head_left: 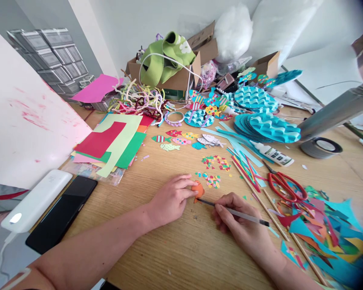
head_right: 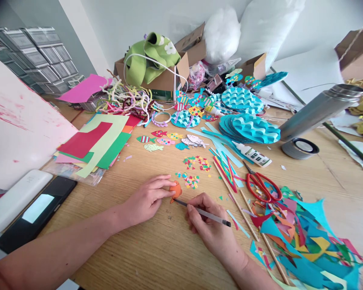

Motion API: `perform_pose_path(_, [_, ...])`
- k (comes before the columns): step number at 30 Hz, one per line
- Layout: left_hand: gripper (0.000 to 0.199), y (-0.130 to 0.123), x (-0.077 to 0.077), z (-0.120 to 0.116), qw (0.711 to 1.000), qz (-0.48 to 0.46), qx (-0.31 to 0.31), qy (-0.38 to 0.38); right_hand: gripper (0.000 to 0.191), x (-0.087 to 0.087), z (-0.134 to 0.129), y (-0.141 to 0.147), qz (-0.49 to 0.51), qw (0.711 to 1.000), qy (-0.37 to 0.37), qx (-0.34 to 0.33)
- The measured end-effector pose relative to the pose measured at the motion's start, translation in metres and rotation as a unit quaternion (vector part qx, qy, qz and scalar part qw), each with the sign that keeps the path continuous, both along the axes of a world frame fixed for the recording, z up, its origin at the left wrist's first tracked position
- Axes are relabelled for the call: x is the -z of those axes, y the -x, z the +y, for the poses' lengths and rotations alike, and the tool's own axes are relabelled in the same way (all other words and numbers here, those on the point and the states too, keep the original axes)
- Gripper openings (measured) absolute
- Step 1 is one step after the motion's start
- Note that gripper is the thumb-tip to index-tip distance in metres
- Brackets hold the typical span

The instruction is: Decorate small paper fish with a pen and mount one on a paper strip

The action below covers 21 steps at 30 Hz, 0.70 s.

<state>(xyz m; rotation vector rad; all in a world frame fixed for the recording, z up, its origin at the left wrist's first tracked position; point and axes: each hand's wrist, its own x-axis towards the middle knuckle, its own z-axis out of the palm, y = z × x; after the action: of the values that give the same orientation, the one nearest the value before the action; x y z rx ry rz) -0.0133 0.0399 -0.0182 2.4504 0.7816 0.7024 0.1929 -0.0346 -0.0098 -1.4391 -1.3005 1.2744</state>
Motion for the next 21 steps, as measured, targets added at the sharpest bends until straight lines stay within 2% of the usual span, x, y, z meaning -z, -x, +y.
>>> perform_pose_path(21, [0.044, -0.0001, -0.0012, 0.0006, 1.000, 0.006, 0.001, 0.000, 0.037, -0.0036, 0.0006, 0.0009, -0.012, 1.000, -0.003, -0.002])
